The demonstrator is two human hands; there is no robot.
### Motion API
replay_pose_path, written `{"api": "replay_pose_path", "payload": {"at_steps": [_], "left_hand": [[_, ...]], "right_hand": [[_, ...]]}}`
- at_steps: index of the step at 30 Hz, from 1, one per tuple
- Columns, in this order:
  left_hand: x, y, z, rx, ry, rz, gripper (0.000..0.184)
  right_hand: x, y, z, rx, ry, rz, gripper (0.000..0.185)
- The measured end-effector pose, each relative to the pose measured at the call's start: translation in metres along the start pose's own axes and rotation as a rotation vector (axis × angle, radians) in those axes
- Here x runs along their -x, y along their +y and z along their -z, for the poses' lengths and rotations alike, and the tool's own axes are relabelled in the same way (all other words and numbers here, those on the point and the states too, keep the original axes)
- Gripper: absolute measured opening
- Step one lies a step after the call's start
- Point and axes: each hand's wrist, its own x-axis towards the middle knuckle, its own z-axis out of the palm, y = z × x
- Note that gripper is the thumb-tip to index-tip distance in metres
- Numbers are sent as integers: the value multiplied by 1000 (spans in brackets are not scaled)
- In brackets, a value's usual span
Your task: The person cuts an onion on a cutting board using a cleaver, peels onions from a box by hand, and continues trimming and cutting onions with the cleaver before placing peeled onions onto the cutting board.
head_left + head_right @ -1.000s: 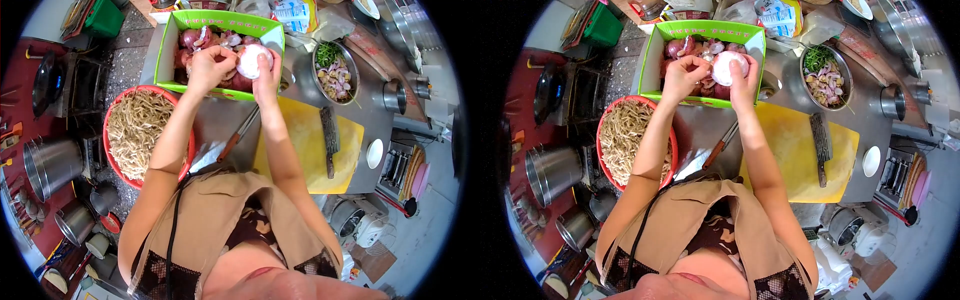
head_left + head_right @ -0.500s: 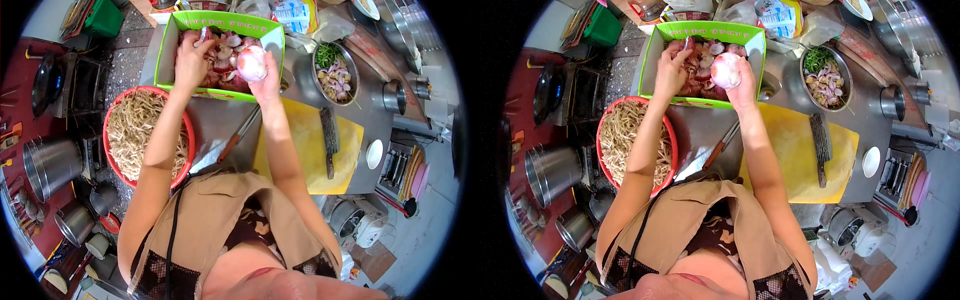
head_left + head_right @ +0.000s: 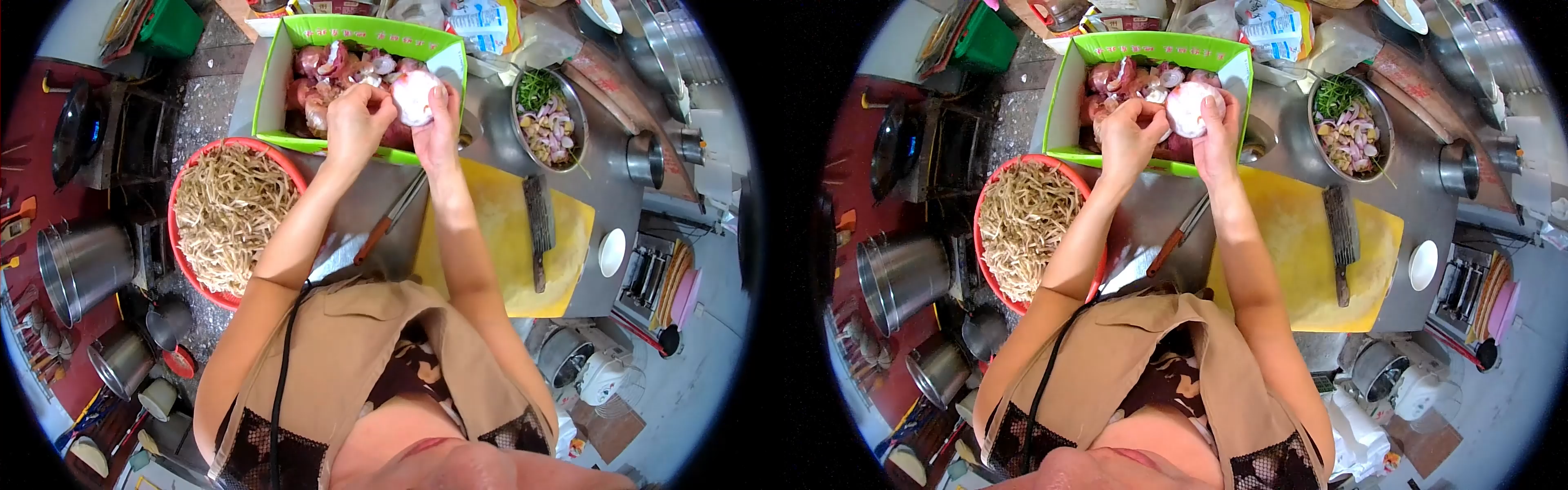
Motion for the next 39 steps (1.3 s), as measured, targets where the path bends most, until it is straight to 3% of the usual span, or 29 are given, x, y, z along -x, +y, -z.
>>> {"api": "replay_pose_path", "payload": {"at_steps": [2,5,6,7,9,10,11,13,15,19,24,27,29,31,33,35,38,39], "left_hand": [[-2,-2,7,75,-62,79,11],[-13,-9,20,371,-211,320,12],[-20,-36,17,244,-209,259,14],[-25,-40,22,322,-249,338,11],[-30,-42,28,-369,-170,87,10],[-29,-50,29,-491,-131,-58,14],[-27,-53,27,-491,-131,-58,14],[-19,-35,22,-236,-68,-253,21],[-4,-8,16,276,-203,175,20],[-1,7,17,180,-177,204,17],[-1,0,5,89,-67,136,13],[-7,9,8,83,-72,210,12],[-11,9,13,248,-168,340,11],[-15,-6,13,390,-162,325,11],[-20,-18,15,690,-256,505,13],[-27,-38,14,742,-265,528,12],[-33,-62,23,-382,-118,31,22],[-32,-56,23,-382,-117,30,22]], "right_hand": [[-1,2,5,22,31,6,38],[-4,0,11,-141,-27,-156,43],[-2,-5,9,-184,-46,-206,45],[-1,-7,7,-226,-65,-256,47],[-3,-5,9,-228,-64,-248,47],[-4,-4,11,-229,-63,-240,46],[-5,-2,11,-228,-63,-240,46],[-7,3,11,-150,-4,-163,44],[-5,3,10,-133,-8,-137,41],[-3,3,7,-33,-15,-21,35],[0,1,4,12,0,-2,36],[-2,0,3,3,14,-11,37],[-2,-1,5,-28,20,-27,38],[-5,-3,8,-196,-42,-172,44],[-5,-5,8,-209,-54,-232,46],[-4,-8,9,-222,-63,-292,49],[-3,-13,8,-308,-110,-381,49],[-3,-14,4,-278,-70,-374,48]]}}
